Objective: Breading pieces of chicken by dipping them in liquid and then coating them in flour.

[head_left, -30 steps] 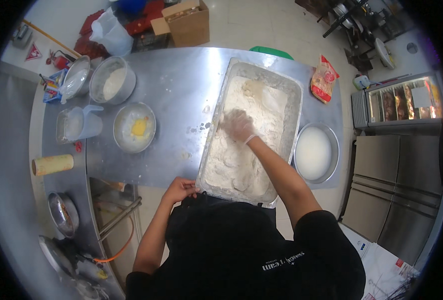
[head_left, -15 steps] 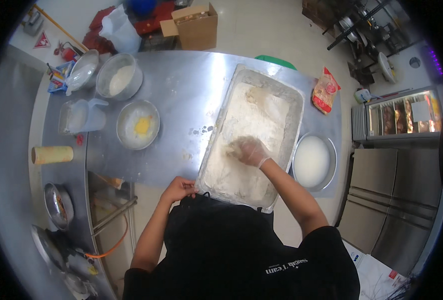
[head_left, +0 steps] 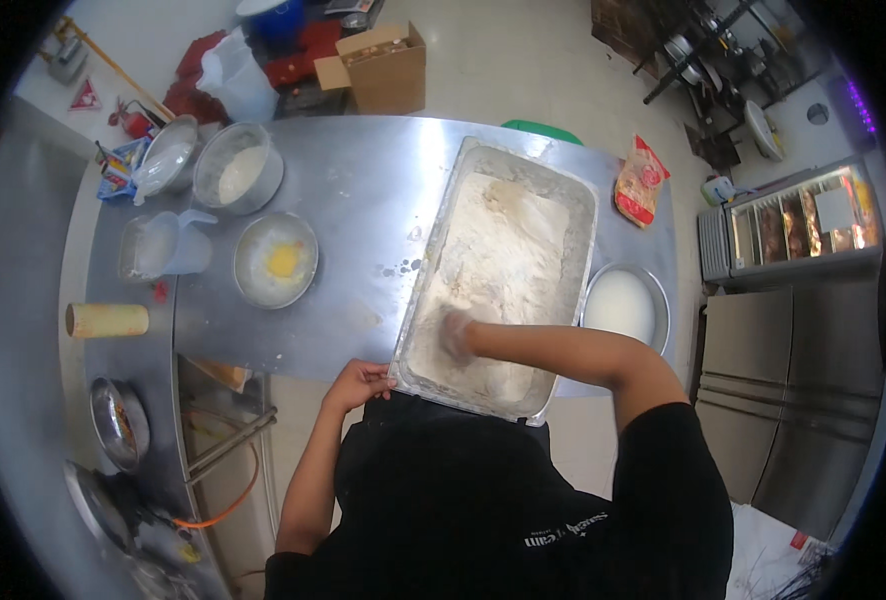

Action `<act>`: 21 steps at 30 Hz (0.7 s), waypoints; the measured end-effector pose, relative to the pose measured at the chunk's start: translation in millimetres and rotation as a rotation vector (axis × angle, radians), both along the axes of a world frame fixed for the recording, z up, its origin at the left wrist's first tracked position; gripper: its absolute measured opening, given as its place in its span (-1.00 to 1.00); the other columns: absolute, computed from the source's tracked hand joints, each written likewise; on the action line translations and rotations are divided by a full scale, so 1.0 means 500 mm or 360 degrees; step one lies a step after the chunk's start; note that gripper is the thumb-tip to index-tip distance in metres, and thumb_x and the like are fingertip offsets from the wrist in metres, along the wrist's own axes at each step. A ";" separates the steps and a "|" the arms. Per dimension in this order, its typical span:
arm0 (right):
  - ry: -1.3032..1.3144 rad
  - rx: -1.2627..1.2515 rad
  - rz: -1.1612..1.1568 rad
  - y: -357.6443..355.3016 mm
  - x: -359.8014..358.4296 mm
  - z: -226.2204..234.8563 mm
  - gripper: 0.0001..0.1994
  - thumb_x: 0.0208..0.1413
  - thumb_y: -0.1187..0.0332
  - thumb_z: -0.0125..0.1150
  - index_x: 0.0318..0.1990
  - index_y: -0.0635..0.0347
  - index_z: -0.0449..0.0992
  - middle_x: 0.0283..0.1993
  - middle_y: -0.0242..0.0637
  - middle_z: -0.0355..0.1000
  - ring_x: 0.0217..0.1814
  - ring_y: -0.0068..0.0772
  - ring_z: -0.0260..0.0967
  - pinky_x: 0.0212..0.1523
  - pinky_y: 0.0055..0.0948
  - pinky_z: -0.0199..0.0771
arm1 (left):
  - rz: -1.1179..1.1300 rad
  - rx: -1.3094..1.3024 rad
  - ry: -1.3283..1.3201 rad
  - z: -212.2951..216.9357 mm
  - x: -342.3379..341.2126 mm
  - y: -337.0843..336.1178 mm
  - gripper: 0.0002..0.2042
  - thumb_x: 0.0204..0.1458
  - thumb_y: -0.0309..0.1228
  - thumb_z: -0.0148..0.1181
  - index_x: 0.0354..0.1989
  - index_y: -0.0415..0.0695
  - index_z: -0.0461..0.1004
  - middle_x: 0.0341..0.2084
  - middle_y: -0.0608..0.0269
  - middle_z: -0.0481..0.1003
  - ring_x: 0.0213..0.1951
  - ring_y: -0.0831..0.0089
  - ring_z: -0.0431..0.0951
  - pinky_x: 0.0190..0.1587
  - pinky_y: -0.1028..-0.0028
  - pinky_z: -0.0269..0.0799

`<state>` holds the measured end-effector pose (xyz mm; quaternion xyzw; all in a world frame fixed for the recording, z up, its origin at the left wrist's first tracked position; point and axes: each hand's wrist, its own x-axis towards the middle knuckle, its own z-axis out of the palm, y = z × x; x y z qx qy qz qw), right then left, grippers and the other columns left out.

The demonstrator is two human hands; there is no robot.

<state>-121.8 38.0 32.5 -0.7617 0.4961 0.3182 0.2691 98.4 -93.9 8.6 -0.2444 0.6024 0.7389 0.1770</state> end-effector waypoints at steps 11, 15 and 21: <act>-0.0703 -0.0818 -0.1607 0.017 -0.246 -0.121 -0.36 0.13 -0.23 -0.22 0.11 0.12 0.33 -0.14 0.07 0.41 -0.11 -0.08 0.38 -0.06 -0.21 0.37 | -0.0085 -0.0016 0.0035 0.005 -0.013 -0.006 -0.77 -0.02 -0.51 0.24 -0.15 -0.20 0.56 -0.61 0.37 0.50 -0.58 0.62 0.46 -0.50 0.60 0.33; 0.0003 -0.1181 -0.1122 0.084 -0.048 -0.126 -0.43 0.13 -0.13 -0.14 0.02 0.19 0.42 -0.20 0.10 0.42 -0.14 -0.20 0.40 -0.10 -0.34 0.38 | 0.0020 0.0066 0.0027 0.012 0.000 -0.001 -0.77 -0.02 -0.52 0.24 -0.15 -0.21 0.56 -0.60 0.37 0.50 -0.57 0.61 0.46 -0.49 0.60 0.33; -0.1255 -0.0235 -0.2013 0.110 -0.059 -0.083 -0.52 0.14 -0.02 -0.05 -0.01 0.17 0.48 -0.05 0.00 0.43 0.03 -0.12 0.37 0.09 -0.26 0.31 | -0.0130 -0.0060 -0.0009 0.009 0.001 -0.011 -0.78 -0.02 -0.52 0.23 -0.16 -0.23 0.56 -0.61 0.34 0.51 -0.58 0.62 0.46 -0.51 0.60 0.31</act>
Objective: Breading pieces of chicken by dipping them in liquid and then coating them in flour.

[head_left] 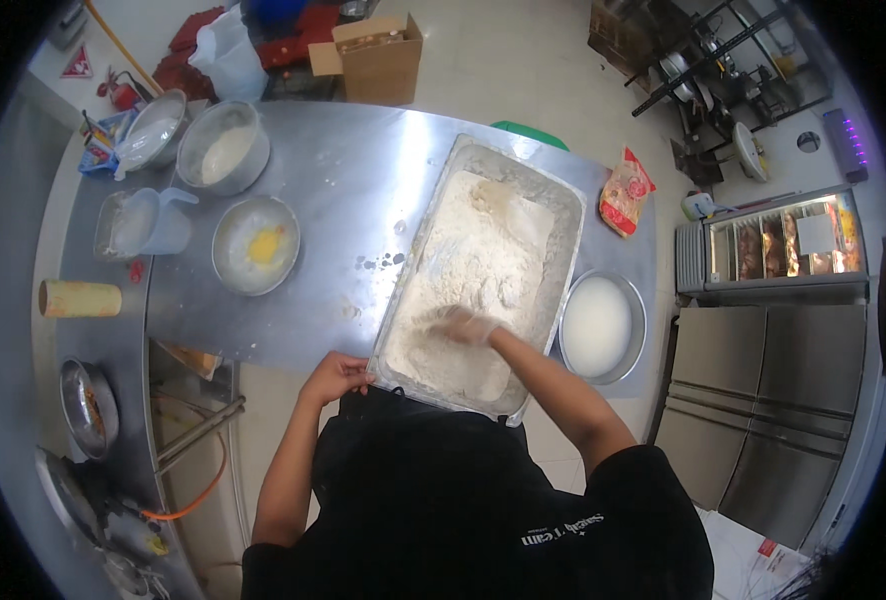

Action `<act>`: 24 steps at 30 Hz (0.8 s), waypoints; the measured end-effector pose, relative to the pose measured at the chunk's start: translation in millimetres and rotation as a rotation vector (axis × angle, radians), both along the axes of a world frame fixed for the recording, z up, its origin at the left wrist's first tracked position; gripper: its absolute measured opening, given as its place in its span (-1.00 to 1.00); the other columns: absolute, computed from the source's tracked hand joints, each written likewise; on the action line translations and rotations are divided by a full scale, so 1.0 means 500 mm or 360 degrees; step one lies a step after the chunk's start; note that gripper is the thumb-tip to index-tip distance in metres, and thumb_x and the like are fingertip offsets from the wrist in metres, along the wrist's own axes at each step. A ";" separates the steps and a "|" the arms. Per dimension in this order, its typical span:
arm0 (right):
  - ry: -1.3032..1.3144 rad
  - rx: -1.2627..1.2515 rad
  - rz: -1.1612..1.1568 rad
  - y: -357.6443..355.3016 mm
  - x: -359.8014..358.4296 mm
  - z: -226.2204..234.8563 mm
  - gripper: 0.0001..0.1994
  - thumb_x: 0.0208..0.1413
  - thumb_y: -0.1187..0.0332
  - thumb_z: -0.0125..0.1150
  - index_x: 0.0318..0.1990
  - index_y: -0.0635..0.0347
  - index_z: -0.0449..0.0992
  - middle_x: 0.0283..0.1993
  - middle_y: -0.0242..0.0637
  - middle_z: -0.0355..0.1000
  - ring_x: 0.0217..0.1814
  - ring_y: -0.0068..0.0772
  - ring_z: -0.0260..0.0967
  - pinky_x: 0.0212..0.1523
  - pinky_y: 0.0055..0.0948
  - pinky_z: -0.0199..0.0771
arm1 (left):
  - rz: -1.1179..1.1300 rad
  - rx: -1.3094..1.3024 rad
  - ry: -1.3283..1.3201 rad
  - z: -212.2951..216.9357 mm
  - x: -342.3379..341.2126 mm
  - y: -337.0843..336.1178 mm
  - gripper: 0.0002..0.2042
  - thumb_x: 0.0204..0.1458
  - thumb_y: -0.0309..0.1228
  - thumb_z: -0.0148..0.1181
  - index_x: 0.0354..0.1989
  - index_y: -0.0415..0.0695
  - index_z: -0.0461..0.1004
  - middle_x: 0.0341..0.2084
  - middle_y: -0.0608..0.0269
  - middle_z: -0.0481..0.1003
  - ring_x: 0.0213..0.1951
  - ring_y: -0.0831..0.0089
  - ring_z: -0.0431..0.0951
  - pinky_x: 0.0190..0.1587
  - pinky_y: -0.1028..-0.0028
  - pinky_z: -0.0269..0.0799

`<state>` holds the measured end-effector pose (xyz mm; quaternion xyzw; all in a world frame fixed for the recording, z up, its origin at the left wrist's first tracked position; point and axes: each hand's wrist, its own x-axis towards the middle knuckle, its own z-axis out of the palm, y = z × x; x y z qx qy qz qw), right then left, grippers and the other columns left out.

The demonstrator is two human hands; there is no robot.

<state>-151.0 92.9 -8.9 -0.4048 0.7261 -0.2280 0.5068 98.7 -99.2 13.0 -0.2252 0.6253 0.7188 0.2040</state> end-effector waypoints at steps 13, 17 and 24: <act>0.1269 0.0532 -0.0472 0.133 -0.099 -0.159 -0.37 0.21 -0.12 -0.27 0.02 0.34 0.41 -0.06 0.10 0.43 0.12 -0.01 0.31 0.19 -0.18 0.18 | 0.0085 0.0136 -0.0038 0.010 -0.016 0.008 -0.75 -0.03 -0.50 0.26 -0.14 -0.20 0.56 -0.65 0.34 0.50 -0.59 0.65 0.44 -0.52 0.62 0.28; 0.0452 0.0618 -0.1224 0.099 0.023 -0.096 -0.33 0.16 -0.13 -0.14 0.17 0.32 0.28 0.18 0.01 0.29 0.22 -0.07 0.23 0.27 -0.26 0.09 | 0.0082 0.0079 0.0016 0.005 0.000 0.002 -0.77 -0.03 -0.48 0.26 -0.17 -0.21 0.57 -0.67 0.33 0.49 -0.60 0.65 0.44 -0.54 0.62 0.28; -0.1218 -0.0618 -0.1391 0.070 -0.003 0.038 -0.24 0.07 -0.21 -0.03 0.24 0.26 0.21 0.24 -0.18 0.24 0.25 -0.23 0.18 0.24 -0.31 0.14 | -0.0013 0.0060 0.0008 0.000 -0.011 -0.004 -0.80 -0.03 -0.49 0.24 -0.21 -0.23 0.58 -0.64 0.33 0.50 -0.59 0.62 0.47 -0.53 0.61 0.30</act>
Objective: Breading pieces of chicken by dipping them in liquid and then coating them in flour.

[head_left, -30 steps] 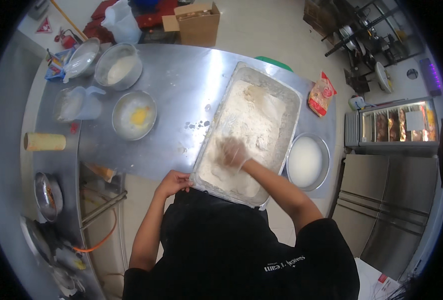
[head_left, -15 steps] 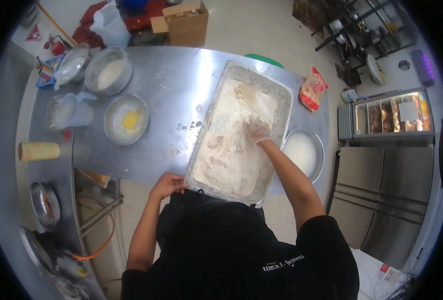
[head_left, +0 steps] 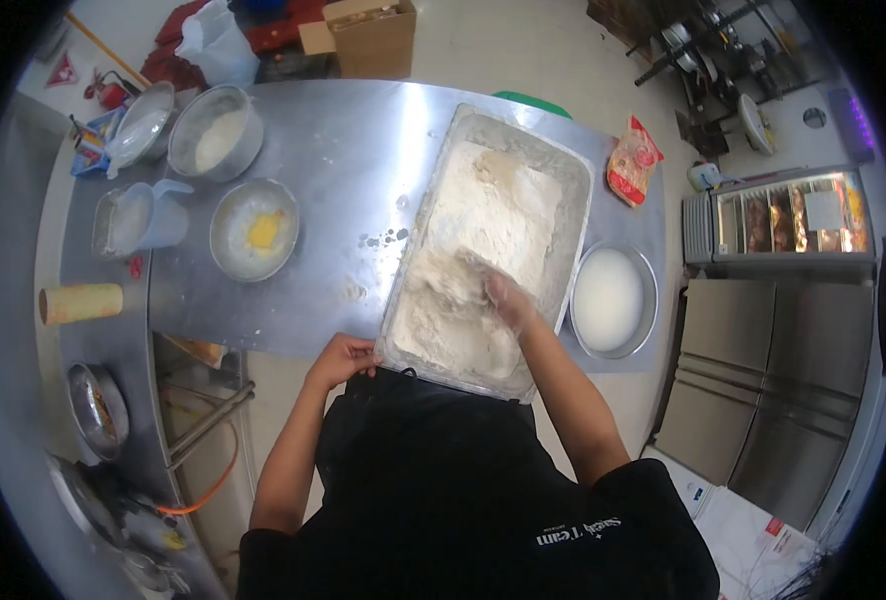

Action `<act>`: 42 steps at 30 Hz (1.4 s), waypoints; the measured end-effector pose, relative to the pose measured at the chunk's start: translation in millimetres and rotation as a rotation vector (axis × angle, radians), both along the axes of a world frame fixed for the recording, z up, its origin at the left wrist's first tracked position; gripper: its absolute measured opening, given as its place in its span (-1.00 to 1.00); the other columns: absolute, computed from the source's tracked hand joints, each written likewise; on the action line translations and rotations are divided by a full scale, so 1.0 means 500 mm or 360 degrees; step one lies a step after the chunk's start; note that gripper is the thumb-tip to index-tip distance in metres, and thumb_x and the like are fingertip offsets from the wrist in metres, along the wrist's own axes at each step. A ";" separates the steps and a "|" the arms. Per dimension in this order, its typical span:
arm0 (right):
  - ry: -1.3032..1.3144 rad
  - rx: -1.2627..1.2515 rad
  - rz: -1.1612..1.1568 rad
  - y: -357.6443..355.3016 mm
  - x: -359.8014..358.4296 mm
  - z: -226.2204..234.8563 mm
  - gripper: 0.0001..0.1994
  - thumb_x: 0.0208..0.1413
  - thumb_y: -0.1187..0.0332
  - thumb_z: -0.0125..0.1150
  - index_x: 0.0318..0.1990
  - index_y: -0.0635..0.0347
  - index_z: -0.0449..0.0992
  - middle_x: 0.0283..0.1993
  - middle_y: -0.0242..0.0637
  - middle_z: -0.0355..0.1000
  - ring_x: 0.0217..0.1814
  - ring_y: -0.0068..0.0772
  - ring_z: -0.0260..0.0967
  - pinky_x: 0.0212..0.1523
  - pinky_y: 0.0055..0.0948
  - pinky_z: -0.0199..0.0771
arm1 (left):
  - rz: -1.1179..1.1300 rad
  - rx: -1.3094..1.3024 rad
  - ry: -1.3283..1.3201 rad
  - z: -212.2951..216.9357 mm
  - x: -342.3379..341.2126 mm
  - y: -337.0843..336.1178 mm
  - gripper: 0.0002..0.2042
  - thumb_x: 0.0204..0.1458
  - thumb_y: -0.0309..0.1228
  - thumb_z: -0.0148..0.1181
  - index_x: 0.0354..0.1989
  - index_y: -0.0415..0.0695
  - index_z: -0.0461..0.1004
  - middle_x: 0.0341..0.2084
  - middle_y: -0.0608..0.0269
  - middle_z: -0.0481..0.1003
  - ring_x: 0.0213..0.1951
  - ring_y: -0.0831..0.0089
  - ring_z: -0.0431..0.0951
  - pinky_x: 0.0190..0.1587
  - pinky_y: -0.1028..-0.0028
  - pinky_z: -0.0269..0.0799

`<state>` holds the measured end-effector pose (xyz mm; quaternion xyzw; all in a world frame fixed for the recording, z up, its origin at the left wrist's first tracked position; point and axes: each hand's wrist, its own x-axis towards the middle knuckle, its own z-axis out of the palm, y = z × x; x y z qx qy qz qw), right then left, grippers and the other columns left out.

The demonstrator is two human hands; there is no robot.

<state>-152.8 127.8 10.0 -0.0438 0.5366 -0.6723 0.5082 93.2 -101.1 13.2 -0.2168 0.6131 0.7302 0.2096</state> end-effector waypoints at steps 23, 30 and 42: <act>0.0323 0.0614 0.0077 0.029 0.008 0.041 -0.29 0.15 -0.21 -0.18 0.12 0.33 0.34 0.11 -0.02 0.34 0.12 -0.21 0.28 0.03 -0.25 0.31 | 0.0141 0.0056 0.0079 -0.008 0.014 0.003 -0.77 -0.05 -0.52 0.25 -0.17 -0.26 0.56 -0.60 0.34 0.51 -0.57 0.61 0.45 -0.50 0.61 0.28; 0.0326 0.1631 0.0443 0.189 0.128 -0.250 -0.30 0.20 -0.18 -0.31 0.18 0.29 0.27 0.13 -0.06 0.33 0.06 -0.24 0.34 0.00 -0.31 0.37 | 0.0128 0.0043 0.0031 -0.008 -0.002 0.020 -0.74 -0.03 -0.49 0.26 -0.12 -0.23 0.55 -0.64 0.36 0.50 -0.61 0.69 0.41 -0.56 0.66 0.22; 0.0861 0.0071 -0.0395 0.017 0.080 -0.065 -0.47 0.28 0.00 -0.24 0.19 0.24 0.23 0.03 -0.03 0.38 0.01 -0.18 0.39 0.00 -0.23 0.43 | 0.0148 -0.0026 0.0021 0.003 0.009 0.017 -0.82 -0.02 -0.46 0.23 -0.24 -0.24 0.58 -0.65 0.35 0.48 -0.59 0.61 0.42 -0.50 0.60 0.25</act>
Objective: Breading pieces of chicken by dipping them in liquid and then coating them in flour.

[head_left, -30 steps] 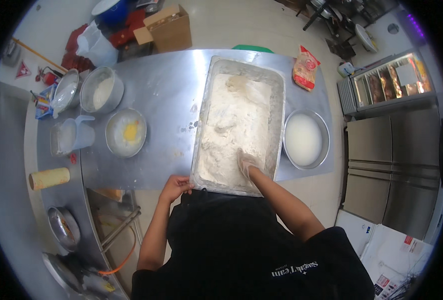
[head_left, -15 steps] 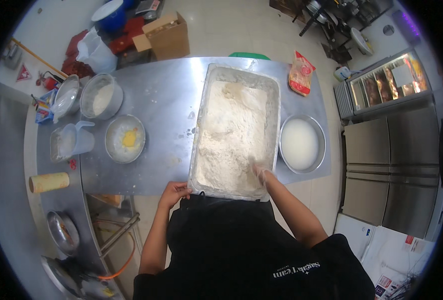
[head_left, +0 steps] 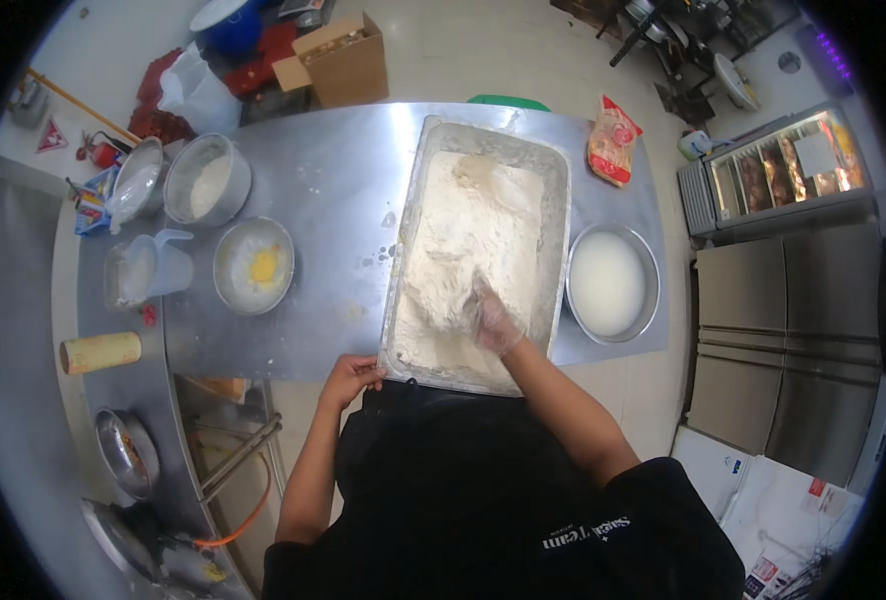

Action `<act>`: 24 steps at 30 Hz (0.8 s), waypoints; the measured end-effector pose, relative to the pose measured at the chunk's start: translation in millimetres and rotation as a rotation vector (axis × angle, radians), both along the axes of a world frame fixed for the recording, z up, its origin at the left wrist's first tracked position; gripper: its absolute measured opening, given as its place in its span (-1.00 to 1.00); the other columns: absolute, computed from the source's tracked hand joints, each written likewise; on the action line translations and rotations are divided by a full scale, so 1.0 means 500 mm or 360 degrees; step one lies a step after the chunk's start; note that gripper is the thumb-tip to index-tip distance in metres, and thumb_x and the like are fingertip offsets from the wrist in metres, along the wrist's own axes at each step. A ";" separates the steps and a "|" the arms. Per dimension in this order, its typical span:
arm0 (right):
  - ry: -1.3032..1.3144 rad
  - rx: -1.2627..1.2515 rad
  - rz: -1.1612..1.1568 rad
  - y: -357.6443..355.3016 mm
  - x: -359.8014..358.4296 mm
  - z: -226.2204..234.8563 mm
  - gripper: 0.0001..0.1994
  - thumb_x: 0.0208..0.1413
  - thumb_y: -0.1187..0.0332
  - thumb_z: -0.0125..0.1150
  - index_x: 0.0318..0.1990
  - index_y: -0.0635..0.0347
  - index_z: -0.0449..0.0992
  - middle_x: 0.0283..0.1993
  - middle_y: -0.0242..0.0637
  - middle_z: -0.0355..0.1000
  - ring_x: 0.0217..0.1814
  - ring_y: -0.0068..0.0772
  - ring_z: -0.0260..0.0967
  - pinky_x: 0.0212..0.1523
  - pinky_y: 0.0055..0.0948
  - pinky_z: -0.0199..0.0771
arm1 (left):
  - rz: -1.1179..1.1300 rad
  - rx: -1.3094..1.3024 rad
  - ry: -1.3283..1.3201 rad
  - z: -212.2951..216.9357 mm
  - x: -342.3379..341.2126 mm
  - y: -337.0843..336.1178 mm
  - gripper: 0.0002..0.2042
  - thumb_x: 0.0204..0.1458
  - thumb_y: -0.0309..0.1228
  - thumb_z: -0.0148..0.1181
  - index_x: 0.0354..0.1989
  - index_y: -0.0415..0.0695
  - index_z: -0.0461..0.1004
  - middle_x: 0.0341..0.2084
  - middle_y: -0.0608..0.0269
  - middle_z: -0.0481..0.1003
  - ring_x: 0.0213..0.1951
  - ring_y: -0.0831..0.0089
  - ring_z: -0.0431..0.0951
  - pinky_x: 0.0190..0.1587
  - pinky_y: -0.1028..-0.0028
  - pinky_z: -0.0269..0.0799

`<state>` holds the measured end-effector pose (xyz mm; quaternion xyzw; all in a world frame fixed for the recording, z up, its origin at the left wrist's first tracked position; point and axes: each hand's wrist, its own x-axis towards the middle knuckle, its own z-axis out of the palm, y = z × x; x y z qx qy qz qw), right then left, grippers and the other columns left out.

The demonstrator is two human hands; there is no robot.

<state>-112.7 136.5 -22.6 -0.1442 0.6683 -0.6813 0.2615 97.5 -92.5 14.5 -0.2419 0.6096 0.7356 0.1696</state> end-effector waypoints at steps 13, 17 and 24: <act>0.1598 0.1589 0.0405 -0.195 -0.236 -0.017 -0.52 0.17 -0.12 -0.19 0.01 -0.05 0.48 -0.21 -0.10 0.45 -0.18 -0.09 0.43 -0.13 -0.12 0.42 | -0.0016 0.0072 0.0026 -0.011 -0.005 0.000 -0.77 -0.01 -0.50 0.23 -0.14 -0.21 0.56 -0.62 0.39 0.48 -0.60 0.67 0.41 -0.54 0.63 0.23; 0.0615 0.1910 0.1347 -0.226 -0.171 0.075 -0.38 0.09 -0.18 -0.14 0.00 0.19 0.46 0.01 0.05 0.38 0.13 -0.09 0.31 0.13 -0.17 0.27 | 0.0077 0.0125 0.0038 -0.013 0.004 -0.004 -0.77 -0.01 -0.50 0.23 -0.14 -0.21 0.56 -0.62 0.40 0.48 -0.60 0.68 0.41 -0.54 0.64 0.23; 0.0881 0.1478 0.1873 -0.057 -0.144 0.091 -0.49 0.07 -0.01 0.03 -0.01 0.25 0.46 -0.02 0.07 0.42 0.06 -0.02 0.36 0.11 -0.21 0.31 | -0.0002 0.0089 -0.0011 -0.024 0.008 -0.008 -0.80 -0.04 -0.52 0.24 -0.21 -0.23 0.58 -0.61 0.32 0.51 -0.58 0.60 0.46 -0.50 0.60 0.31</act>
